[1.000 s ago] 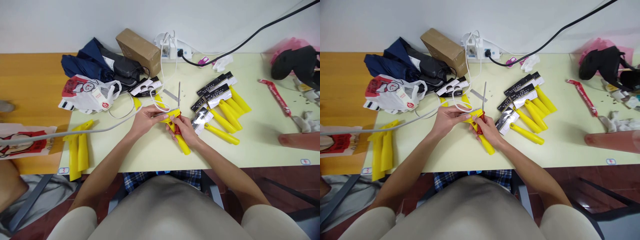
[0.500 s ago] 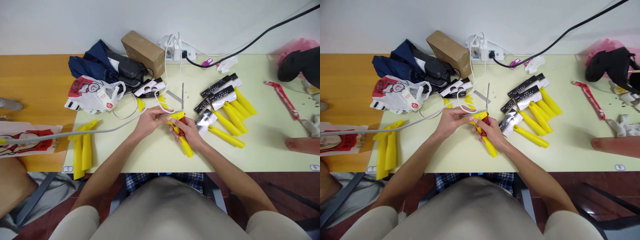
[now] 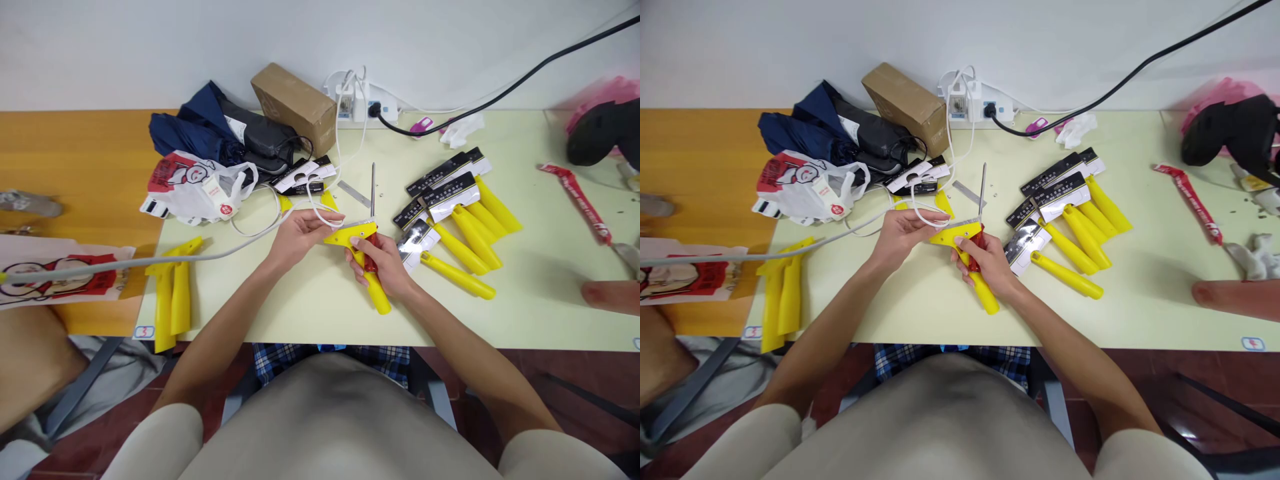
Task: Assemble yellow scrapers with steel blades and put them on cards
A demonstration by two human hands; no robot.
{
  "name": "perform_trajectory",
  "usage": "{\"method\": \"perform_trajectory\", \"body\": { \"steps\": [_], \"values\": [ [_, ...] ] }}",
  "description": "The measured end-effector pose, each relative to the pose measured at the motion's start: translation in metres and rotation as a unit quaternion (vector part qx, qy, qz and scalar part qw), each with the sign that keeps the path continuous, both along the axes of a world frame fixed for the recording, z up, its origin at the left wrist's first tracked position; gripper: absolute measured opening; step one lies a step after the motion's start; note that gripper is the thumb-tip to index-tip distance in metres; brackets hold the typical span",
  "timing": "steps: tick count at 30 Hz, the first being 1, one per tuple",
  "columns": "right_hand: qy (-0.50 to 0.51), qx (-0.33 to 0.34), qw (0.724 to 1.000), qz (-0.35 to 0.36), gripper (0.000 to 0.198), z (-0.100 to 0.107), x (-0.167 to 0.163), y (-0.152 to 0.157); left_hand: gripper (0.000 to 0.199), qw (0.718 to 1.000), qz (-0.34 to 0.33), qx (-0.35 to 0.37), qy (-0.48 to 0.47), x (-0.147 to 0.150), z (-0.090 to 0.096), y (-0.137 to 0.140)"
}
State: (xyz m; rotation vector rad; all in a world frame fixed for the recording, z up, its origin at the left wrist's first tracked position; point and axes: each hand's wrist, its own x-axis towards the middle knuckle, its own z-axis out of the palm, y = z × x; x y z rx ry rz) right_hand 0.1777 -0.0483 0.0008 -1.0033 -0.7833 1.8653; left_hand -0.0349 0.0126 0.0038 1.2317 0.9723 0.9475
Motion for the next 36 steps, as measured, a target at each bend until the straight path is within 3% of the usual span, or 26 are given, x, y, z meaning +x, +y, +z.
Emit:
{"method": "perform_trajectory", "body": {
  "steps": [10,16,20,23,26,31,36],
  "values": [
    [0.007,-0.001,1.0,0.017,0.045,-0.003,0.001,-0.002,0.036,0.997,-0.031,-0.066,-0.026,-0.006,-0.011,0.005],
    [0.015,-0.003,1.0,0.003,0.043,-0.002,0.001,-0.002,0.044,0.997,-0.053,-0.053,-0.019,-0.004,0.001,0.002],
    [0.014,0.003,0.999,-0.031,0.042,0.002,0.007,0.003,0.046,0.999,-0.038,0.021,0.005,-0.016,0.008,0.009],
    [0.016,0.008,0.998,-0.068,0.04,0.005,0.012,0.009,0.037,0.983,-0.012,0.104,0.149,-0.031,0.005,0.012],
    [0.017,0.007,0.995,-0.095,0.041,0.007,0.015,0.012,0.025,0.944,-0.081,0.162,0.275,-0.039,-0.002,0.012],
    [0.012,0.005,0.993,-0.119,0.044,0.008,0.015,0.016,0.014,0.909,-0.145,0.23,0.317,-0.034,-0.013,0.014],
    [0.003,0.02,0.988,-0.156,0.045,0.011,0.022,0.021,0.015,0.903,-0.148,0.248,0.319,-0.03,-0.014,0.014]
  ]
}}
